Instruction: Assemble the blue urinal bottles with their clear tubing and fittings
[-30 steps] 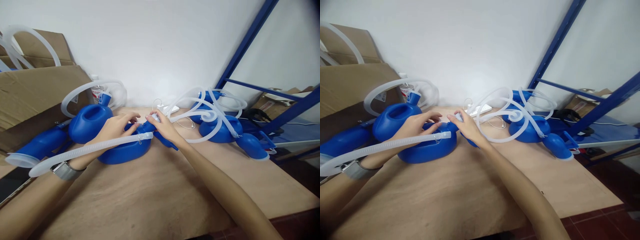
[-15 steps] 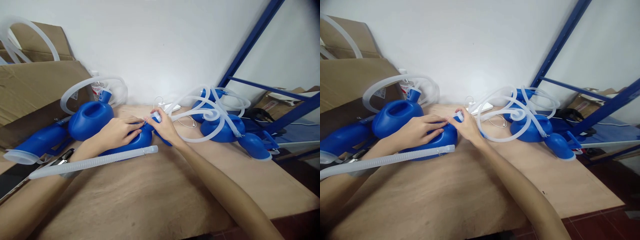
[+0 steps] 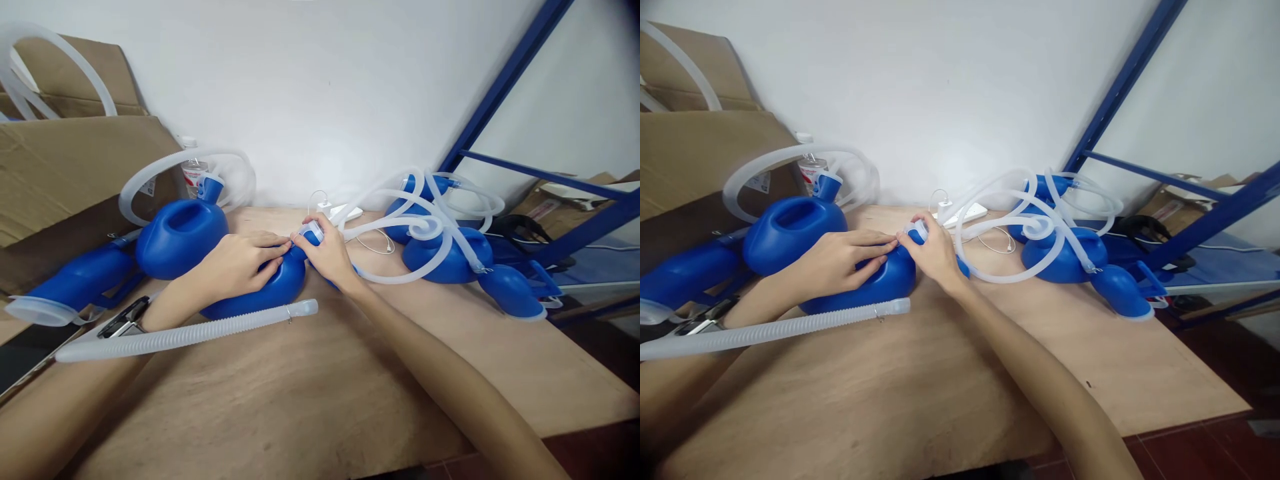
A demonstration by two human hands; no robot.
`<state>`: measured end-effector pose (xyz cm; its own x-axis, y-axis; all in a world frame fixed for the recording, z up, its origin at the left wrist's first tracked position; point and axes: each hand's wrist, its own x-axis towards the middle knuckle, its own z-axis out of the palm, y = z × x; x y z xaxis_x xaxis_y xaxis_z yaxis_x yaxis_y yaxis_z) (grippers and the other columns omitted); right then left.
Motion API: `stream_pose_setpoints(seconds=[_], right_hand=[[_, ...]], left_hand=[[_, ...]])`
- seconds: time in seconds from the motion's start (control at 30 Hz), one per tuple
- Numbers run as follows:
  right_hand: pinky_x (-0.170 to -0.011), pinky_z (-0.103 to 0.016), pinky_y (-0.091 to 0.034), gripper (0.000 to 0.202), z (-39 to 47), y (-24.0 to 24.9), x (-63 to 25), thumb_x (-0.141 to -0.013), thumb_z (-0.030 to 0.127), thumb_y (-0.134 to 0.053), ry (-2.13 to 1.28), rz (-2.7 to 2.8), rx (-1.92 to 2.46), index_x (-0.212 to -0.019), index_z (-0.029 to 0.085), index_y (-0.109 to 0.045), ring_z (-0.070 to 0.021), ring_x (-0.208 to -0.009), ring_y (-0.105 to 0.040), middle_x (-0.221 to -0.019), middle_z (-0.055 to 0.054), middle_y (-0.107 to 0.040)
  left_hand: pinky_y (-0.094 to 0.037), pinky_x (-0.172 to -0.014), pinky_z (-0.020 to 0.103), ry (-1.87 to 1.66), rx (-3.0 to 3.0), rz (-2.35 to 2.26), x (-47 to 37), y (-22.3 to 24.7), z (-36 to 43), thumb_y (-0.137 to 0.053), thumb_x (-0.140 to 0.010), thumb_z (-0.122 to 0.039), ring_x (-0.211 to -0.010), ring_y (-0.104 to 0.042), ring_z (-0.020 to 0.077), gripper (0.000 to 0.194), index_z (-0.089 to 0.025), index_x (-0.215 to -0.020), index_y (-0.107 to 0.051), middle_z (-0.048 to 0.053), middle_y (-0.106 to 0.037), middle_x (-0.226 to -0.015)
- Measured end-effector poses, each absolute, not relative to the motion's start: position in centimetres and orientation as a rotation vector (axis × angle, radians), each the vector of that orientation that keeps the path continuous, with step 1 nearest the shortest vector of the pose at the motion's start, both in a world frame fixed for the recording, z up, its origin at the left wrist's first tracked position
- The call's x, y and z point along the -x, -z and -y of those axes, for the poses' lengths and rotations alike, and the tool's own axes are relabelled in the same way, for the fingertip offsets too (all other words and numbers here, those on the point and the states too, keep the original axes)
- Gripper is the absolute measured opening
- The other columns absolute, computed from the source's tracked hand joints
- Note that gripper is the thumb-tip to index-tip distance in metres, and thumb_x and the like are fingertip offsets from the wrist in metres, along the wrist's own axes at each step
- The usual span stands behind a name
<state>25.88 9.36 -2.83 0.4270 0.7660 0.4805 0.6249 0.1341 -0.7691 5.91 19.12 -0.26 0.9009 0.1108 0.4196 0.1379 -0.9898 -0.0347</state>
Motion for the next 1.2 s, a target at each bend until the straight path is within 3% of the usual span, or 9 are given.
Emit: stream_pose_setpoints(seconds=[0.33, 0.5, 0.6, 0.7, 0.87, 1.2], right_hand=[[-0.09, -0.039, -0.05, 0.024, -10.0, 3.1, -25.2, -0.083, 0.046, -0.068, -0.085, 1.176, 1.547, -0.093, 0.027, -0.059, -0.0255, -0.087, -0.065, -0.09, -0.001, -0.068], [-0.09, -0.038, -0.05, 0.024, -10.1, 3.3, -24.7, -0.081, 0.044, -0.071, -0.08, 1.114, 1.55, -0.092, 0.027, -0.059, -0.0251, -0.088, -0.064, -0.091, 0.0, -0.068], [-0.086, -0.037, -0.049, 0.026, -9.9, 3.2, -24.5, -0.081, 0.046, -0.072, -0.094, 1.118, 1.528, -0.092, 0.027, -0.059, -0.0238, -0.084, -0.062, -0.088, 0.001, -0.065], [-0.085, -0.037, -0.048, 0.025, -9.7, 3.1, -24.4, -0.083, 0.046, -0.072, -0.098, 1.128, 1.523, -0.091, 0.026, -0.058, -0.0229, -0.084, -0.062, -0.088, 0.001, -0.065], [-0.083, -0.037, -0.048, 0.029, -9.6, 3.2, -24.6, -0.084, 0.051, -0.072, -0.075, 1.147, 1.541, -0.094, 0.026, -0.059, -0.0241, -0.087, -0.063, -0.091, 0.0, -0.067], [-0.084, -0.038, -0.047, 0.026, -9.6, 3.2, -24.6, -0.086, 0.048, -0.071, -0.044, 1.167, 1.558, -0.093, 0.026, -0.058, -0.0236, -0.084, -0.062, -0.089, 0.0, -0.066]], left_hand=[[-0.064, -0.1, 0.05, 0.619, 3.058, 0.351, -6.5, 0.0, -18.1, -0.041, -0.104, -0.031, -0.127, -0.074, 0.034, 0.049, -0.017, -0.128, -0.081, 0.011, -0.077, -0.139], [-0.063, -0.088, 0.049, 0.648, 3.098, 0.682, -7.5, -0.4, -17.5, -0.049, -0.1, -0.035, -0.11, -0.079, 0.0359, 0.043, -0.021, -0.115, -0.086, 0.011, -0.084, -0.121], [-0.061, -0.09, 0.047, 0.677, 3.209, 0.897, -8.3, -1.4, -18.3, -0.058, -0.098, -0.041, -0.103, -0.08, 0.0345, 0.036, -0.023, -0.107, -0.087, 0.008, -0.086, -0.111], [-0.06, -0.091, 0.041, 0.67, 3.399, 0.884, -8.9, -2.5, -19.6, -0.065, -0.094, -0.042, -0.099, -0.079, 0.0293, 0.029, -0.023, -0.096, -0.086, 0.005, -0.087, -0.106], [-0.057, -0.07, 0.032, 0.328, 3.595, 0.929, -9.3, -3.4, -21.1, -0.059, -0.095, -0.049, -0.085, -0.075, 0.0237, 0.035, -0.021, -0.092, -0.081, 0.005, -0.083, -0.094], [-0.051, -0.075, 0.029, 0.292, 3.548, 0.623, -10.1, -2.7, -22.4, -0.053, -0.094, -0.041, -0.088, -0.07, 0.0213, 0.03, -0.019, -0.09, -0.073, 0.006, -0.078, -0.095]])
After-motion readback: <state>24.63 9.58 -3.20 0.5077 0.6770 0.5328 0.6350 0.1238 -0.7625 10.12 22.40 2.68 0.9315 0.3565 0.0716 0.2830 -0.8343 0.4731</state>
